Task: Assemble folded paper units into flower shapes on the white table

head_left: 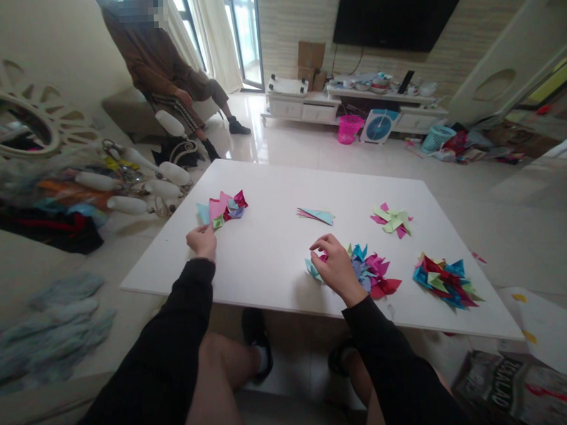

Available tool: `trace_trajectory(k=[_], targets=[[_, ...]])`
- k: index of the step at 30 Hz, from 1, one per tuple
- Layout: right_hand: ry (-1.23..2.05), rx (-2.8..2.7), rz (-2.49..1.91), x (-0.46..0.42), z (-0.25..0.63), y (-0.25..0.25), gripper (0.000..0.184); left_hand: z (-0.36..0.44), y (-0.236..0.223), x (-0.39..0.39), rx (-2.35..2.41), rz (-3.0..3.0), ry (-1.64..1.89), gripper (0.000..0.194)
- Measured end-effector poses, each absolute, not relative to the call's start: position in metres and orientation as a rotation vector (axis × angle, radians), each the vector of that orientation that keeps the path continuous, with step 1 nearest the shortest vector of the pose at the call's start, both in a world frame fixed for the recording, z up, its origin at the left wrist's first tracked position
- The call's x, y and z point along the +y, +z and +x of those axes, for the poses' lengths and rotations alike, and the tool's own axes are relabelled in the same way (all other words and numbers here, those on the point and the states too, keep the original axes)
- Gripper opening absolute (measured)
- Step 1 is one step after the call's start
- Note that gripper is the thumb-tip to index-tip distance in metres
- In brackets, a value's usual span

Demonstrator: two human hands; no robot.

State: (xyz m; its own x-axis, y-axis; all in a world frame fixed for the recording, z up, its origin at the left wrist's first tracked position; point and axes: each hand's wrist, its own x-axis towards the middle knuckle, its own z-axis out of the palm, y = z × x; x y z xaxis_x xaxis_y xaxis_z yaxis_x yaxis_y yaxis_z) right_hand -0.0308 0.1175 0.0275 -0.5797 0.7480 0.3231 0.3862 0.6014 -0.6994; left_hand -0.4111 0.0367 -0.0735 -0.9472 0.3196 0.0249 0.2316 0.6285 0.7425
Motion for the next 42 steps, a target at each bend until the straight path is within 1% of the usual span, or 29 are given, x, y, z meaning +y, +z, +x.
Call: trace_trajectory(k=[3,6,8,10,12,14,15,19,20,23,28,32,38,42], targets=[[0.775,-2.216,-0.895,0.117,-0.032,0.029,0.011,-0.408,-0.065,0.046,2.739,0.250,1.472,0.031],[0.772,-2.226,-0.902,0.116,-0.034,0.030,0.012,-0.394,-0.051,0.059,2.470,0.141,1.883,0.022],[0.763,-2.232,-0.907,0.117,-0.036,0.030,0.011,-0.374,-0.038,0.067,2.132,0.114,2.177,0.026],[0.763,-2.220,-0.917,0.119,-0.037,0.028,0.011,-0.345,-0.025,0.073,1.873,0.231,2.285,0.032],[0.810,-2.162,-0.943,0.122,-0.040,0.026,0.010,-0.310,-0.013,0.077,1.700,0.335,2.271,0.030],[0.941,-2.036,-0.993,0.124,-0.042,0.025,0.010,-0.272,-0.004,0.078,1.562,0.425,2.182,0.029],[1.034,-1.943,-1.022,0.126,-0.044,0.025,0.015,-0.253,0.000,0.078,1.531,0.476,2.134,0.028],[1.411,-1.458,-1.050,0.132,-0.051,0.027,0.047,-0.198,0.013,0.077,1.509,0.628,1.978,0.021],[1.471,-1.354,-1.033,0.134,-0.052,0.028,0.053,-0.191,0.016,0.077,1.509,0.673,1.946,0.020],[1.587,-1.151,-0.971,0.140,-0.055,0.033,0.058,-0.181,0.024,0.078,1.534,0.814,1.878,0.016],[1.696,-0.988,-0.848,0.143,-0.058,0.042,0.054,-0.185,0.031,0.076,1.577,0.899,1.824,0.013],[1.744,-0.841,-0.830,0.144,-0.054,0.048,0.043,-0.185,0.032,0.074,1.540,0.852,1.770,0.015],[1.646,-0.636,-0.952,0.152,-0.042,0.045,0.024,-0.186,0.034,0.078,1.476,0.777,1.739,0.020],[1.601,-0.628,-0.996,0.154,-0.037,0.040,0.021,-0.186,0.035,0.078,1.443,0.735,1.720,0.023]])
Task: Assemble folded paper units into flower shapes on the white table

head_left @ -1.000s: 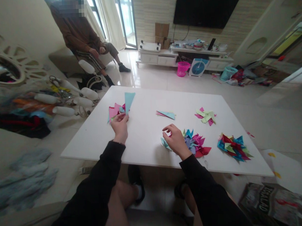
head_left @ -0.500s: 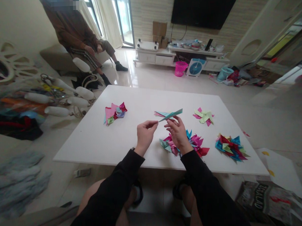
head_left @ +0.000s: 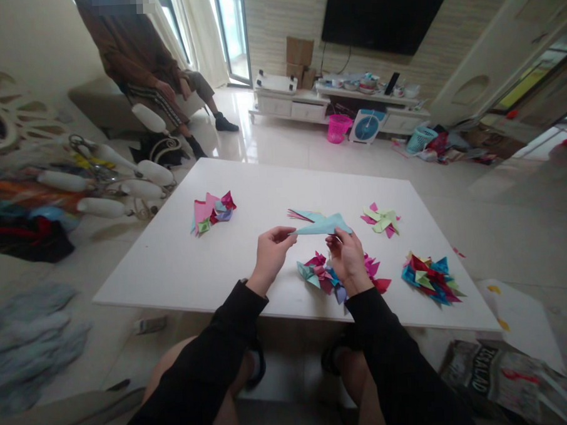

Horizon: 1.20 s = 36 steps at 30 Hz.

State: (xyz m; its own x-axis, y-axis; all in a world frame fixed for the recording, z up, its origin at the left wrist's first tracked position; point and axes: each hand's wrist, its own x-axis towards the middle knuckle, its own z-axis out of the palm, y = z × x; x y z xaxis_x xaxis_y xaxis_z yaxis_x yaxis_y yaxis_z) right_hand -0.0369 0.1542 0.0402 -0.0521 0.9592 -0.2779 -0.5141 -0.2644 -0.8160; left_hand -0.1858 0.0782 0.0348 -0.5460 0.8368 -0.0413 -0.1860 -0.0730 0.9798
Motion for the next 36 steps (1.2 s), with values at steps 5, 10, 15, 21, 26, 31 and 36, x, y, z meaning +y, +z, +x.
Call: trace_trajectory(k=[5,10,15,21,26,31,36], targets=[[1.593,-0.645,-1.026,0.1532,-0.0336,0.0393,0.025,-0.1829,0.0343,0.0773,1.417,0.675,1.715,0.027],[1.557,-0.629,-1.051,0.1538,-0.0317,0.0392,0.027,-0.1825,0.0319,0.0795,1.390,0.578,1.758,0.028],[1.547,-0.658,-1.071,0.1550,-0.0307,0.0370,0.027,-0.1835,0.0306,0.0794,1.352,0.511,1.767,0.032],[1.546,-0.643,-1.070,0.1554,-0.0308,0.0371,0.025,-0.1826,0.0317,0.0787,1.339,0.481,1.758,0.033],[1.554,-0.655,-1.046,0.1555,-0.0298,0.0355,0.023,-0.1825,0.0325,0.0789,1.349,0.471,1.774,0.032],[1.546,-0.662,-1.055,0.1559,-0.0300,0.0345,0.021,-0.1824,0.0338,0.0788,1.349,0.462,1.772,0.029],[1.541,-0.665,-1.065,0.1564,-0.0303,0.0354,0.020,-0.1824,0.0348,0.0783,1.357,0.447,1.759,0.025]])
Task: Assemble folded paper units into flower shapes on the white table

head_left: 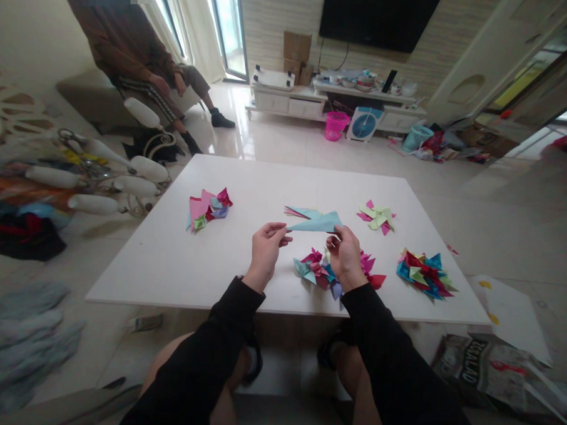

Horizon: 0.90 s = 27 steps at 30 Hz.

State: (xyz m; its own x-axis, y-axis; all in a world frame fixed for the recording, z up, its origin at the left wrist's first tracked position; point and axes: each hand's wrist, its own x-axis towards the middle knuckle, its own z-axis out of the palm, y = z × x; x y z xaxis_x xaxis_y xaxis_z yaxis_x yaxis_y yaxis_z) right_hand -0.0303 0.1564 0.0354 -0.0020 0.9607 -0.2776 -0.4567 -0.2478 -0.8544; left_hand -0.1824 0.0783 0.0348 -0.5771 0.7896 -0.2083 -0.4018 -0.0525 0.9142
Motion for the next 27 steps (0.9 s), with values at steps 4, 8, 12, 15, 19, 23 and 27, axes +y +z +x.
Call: trace_trajectory(k=[4,8,12,15,19,23,27], targets=[[1.530,-0.677,-1.070,0.1566,-0.0299,0.0346,0.019,-0.1829,0.0336,0.0785,1.363,0.447,1.750,0.022],[1.521,-0.703,-1.061,0.1570,-0.0291,0.0327,0.022,-0.1828,0.0322,0.0789,1.365,0.451,1.745,0.022],[1.507,-0.717,-1.048,0.1577,-0.0284,0.0310,0.023,-0.1830,0.0335,0.0786,1.345,0.420,1.747,0.023],[1.499,-0.721,-1.045,0.1581,-0.0282,0.0310,0.022,-0.1837,0.0351,0.0781,1.334,0.400,1.743,0.022],[1.500,-0.716,-1.054,0.1582,-0.0283,0.0318,0.022,-0.1840,0.0353,0.0779,1.346,0.409,1.758,0.023],[1.505,-0.716,-1.051,0.1579,-0.0288,0.0327,0.021,-0.1836,0.0339,0.0785,1.385,0.436,1.767,0.028],[1.512,-0.683,-1.055,0.1572,-0.0291,0.0339,0.018,-0.1835,0.0330,0.0791,1.389,0.446,1.785,0.031]])
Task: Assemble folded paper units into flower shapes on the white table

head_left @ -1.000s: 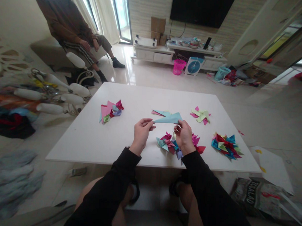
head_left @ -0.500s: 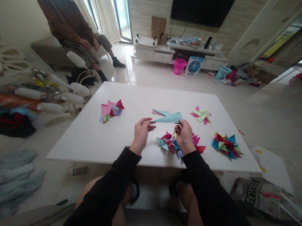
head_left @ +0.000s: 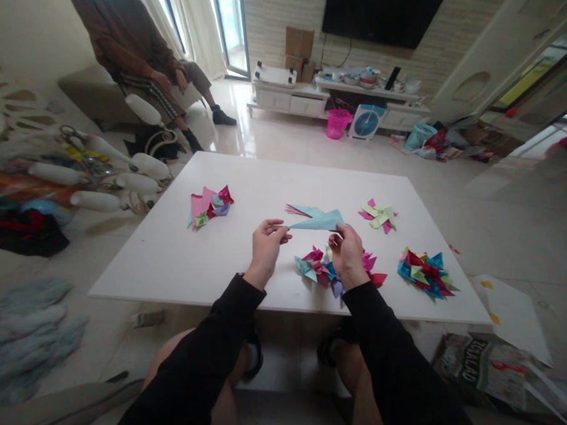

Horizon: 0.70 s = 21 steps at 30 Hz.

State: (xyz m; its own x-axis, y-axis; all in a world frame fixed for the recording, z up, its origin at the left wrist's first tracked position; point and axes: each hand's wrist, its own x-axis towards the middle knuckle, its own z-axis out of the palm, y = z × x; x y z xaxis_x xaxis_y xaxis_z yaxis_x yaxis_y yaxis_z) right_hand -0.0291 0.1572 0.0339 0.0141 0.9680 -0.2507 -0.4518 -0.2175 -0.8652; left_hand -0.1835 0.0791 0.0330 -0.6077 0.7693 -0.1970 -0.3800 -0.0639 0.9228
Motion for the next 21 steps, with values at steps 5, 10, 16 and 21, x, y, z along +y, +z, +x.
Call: trace_trajectory(k=[5,10,16,21], targets=[[1.519,-0.667,-1.042,0.1561,-0.0295,0.0352,0.020,-0.1837,0.0327,0.0791,1.418,0.464,1.812,0.031],[1.522,-0.657,-1.055,0.1559,-0.0297,0.0367,0.020,-0.1839,0.0319,0.0789,1.430,0.491,1.829,0.030],[1.521,-0.662,-1.061,0.1564,-0.0302,0.0365,0.020,-0.1839,0.0313,0.0793,1.434,0.482,1.825,0.031],[1.520,-0.664,-1.046,0.1563,-0.0307,0.0361,0.019,-0.1834,0.0307,0.0794,1.427,0.480,1.820,0.030]])
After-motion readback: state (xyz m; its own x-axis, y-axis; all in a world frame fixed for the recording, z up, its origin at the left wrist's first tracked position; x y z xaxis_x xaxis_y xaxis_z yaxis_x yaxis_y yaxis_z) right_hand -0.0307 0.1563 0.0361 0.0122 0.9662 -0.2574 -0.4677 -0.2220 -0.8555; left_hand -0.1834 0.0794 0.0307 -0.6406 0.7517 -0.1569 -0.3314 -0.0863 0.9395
